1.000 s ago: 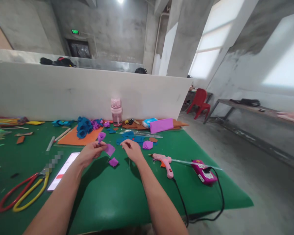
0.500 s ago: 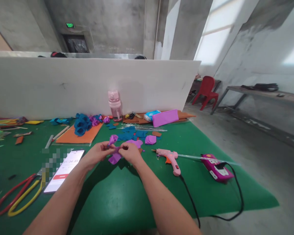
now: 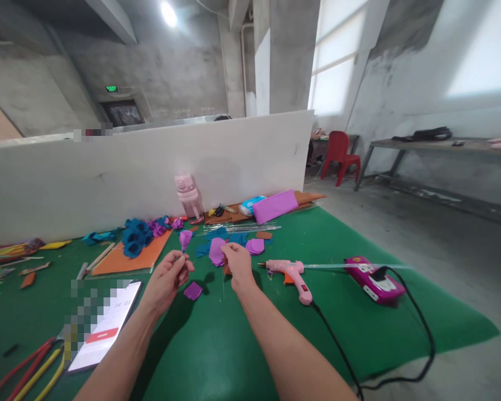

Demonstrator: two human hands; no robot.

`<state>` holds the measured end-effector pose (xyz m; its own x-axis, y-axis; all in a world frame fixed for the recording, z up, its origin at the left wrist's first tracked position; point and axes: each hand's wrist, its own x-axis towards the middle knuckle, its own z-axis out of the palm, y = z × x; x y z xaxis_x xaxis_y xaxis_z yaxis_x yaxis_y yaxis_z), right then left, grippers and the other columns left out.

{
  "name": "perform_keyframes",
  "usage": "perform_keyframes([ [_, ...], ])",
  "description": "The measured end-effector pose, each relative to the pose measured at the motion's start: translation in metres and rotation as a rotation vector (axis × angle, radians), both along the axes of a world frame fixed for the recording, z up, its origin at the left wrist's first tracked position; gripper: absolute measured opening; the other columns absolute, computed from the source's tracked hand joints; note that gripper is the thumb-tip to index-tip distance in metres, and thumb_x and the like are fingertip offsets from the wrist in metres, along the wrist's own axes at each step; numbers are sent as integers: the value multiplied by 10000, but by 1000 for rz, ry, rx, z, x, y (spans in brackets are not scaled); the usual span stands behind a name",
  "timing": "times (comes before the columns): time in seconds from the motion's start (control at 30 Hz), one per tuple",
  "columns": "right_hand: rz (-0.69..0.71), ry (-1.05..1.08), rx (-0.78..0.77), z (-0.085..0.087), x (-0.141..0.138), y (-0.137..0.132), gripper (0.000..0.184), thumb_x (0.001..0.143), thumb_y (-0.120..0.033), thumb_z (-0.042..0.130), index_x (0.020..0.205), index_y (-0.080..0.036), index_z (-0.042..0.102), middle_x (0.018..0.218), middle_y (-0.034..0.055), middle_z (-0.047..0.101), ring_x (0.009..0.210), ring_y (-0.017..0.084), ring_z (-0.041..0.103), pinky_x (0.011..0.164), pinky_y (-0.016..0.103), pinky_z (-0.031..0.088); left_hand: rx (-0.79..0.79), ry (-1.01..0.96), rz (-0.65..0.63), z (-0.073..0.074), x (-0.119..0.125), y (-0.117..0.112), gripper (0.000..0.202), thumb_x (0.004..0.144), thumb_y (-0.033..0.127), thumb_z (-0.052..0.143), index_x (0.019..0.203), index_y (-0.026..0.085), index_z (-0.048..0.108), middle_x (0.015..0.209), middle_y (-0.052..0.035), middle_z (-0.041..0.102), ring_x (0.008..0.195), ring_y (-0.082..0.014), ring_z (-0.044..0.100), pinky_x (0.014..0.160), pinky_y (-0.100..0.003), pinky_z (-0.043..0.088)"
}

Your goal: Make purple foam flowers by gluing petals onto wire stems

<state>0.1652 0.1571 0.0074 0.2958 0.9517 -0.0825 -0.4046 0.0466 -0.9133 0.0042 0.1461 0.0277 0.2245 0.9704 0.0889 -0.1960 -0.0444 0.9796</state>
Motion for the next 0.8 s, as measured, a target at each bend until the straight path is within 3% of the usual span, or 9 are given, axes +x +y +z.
perform_keyframes([
  [0.13, -60, -245, 6, -2, 0, 1, 172, 614, -337, 573, 576, -170, 586, 434, -45, 488, 404, 91, 388, 417, 223, 270, 29, 31, 100, -2, -2, 1, 223, 715, 342, 641, 765, 164, 516, 748, -1, 598, 584, -67, 460, 551, -183, 365],
  [0.27, -145, -610, 103, 1, 0, -2, 194, 669, -314, 536, 647, -170, 665, 591, 13, 636, 542, 143, 540, 537, 247, 381, 49, 61, 113, -4, 1, 1, 219, 674, 320, 683, 725, 141, 568, 667, 28, 542, 485, -31, 352, 466, -167, 280],
  [0.33, -151, -686, 121, 4, -1, -4, 210, 690, -302, 517, 657, -169, 676, 609, 25, 653, 566, 154, 563, 568, 256, 398, 15, 45, 74, -4, 5, -2, 229, 674, 334, 681, 732, 140, 572, 584, 47, 495, 445, -30, 312, 429, -171, 231],
  [0.43, -132, -663, 141, 7, -3, -6, 215, 702, -304, 510, 662, -173, 677, 585, 19, 644, 541, 146, 553, 548, 250, 398, -11, 89, 32, -7, 11, -5, 228, 684, 347, 669, 735, 143, 579, 487, 68, 433, 424, -41, 324, 412, -172, 216],
  [0.63, -84, -401, 161, 7, -5, -6, 207, 677, -330, 549, 637, -157, 657, 532, -10, 585, 496, 110, 488, 499, 223, 372, 103, 293, 76, -11, 13, -6, 191, 690, 328, 661, 731, 146, 619, 527, 31, 555, 516, -86, 494, 512, -191, 362],
  [0.8, -47, -253, 149, 11, -5, -9, 208, 661, -337, 577, 650, -143, 650, 502, -28, 536, 445, 79, 411, 451, 209, 331, 145, 330, 100, -9, 13, -6, 186, 690, 328, 656, 733, 147, 644, 531, 22, 581, 527, -100, 525, 546, -205, 400],
])
